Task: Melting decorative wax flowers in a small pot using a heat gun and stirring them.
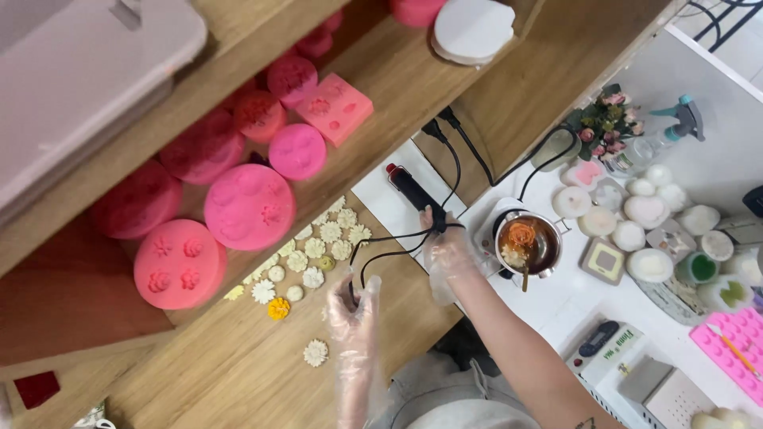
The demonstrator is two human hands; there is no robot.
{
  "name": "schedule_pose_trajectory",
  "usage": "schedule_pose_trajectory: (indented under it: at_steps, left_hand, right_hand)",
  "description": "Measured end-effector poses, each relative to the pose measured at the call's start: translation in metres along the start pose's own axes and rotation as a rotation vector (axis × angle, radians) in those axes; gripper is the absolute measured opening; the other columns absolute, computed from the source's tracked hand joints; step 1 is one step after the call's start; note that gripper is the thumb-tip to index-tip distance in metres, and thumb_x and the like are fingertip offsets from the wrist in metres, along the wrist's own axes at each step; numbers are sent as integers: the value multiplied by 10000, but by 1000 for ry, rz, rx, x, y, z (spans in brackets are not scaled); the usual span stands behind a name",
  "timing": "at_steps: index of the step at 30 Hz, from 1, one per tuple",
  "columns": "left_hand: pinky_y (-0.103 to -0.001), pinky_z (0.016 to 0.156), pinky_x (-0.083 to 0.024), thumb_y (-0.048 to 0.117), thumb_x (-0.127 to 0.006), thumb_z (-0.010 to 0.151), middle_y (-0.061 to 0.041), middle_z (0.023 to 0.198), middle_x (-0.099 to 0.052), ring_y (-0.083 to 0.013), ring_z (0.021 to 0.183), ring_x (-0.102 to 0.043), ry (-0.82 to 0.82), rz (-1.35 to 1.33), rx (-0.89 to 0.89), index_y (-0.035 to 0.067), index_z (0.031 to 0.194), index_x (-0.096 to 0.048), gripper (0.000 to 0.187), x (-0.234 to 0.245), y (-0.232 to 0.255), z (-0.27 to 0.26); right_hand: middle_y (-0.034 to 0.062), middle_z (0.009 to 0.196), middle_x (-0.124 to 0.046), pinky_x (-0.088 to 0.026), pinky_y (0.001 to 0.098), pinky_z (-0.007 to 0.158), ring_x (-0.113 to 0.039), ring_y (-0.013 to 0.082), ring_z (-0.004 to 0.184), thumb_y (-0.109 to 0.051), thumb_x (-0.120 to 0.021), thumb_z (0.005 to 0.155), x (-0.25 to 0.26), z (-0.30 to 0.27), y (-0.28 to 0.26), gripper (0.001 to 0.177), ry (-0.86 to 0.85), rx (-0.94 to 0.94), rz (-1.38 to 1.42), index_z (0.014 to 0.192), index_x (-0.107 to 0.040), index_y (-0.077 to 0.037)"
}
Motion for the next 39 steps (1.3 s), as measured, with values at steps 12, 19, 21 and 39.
schedule_pose_trajectory:
  at_steps: [12,19,21,39]
  left_hand:
    - [-291,796,-555,193,-843,793,-69,1064,-658,-152,911,-632,-88,-147,236,-16,1336,-569,643,-23,-47,-2]
    - [-315,804,-557,225,-793,824,-87,1152,-611,-164,961,-607,-212,-125,275,33,1459,-484,731,-30,-18,-12]
    - [-318,765,-552,209,-791,833,-103,1164,-606,-164,929,-595,-255,-135,248,41,1492,-432,769,-32,-11,-16]
    - [-339,708,-589,203,-733,888,-89,1128,-682,-159,868,-679,-413,195,232,81,1389,-542,550,-50,-11,-58]
  right_hand:
    - [218,952,-667,-667,299,630,-719,293,723,-134,-488,1057,80,208,31,212,-28,-240,103,1126,-583,43]
    - [215,915,-643,-638,343,640,-658,317,689,-193,-398,1034,35,138,28,293,57,-175,-30,1085,-572,36]
    - [218,943,-639,-624,412,700,-642,321,759,-157,-380,1038,33,135,30,269,94,-200,78,1106,-550,41]
    - [248,1238,-675,-610,396,979,-721,307,1091,-111,-589,945,-54,-214,-12,326,-400,-225,-189,1208,-565,80]
Point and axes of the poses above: each hand's wrist, its own z-axis towards the middle knuckle, its own x-axis out of the back of the hand, y = z × x, the point moved 3 cm from there along z, towards the middle knuckle
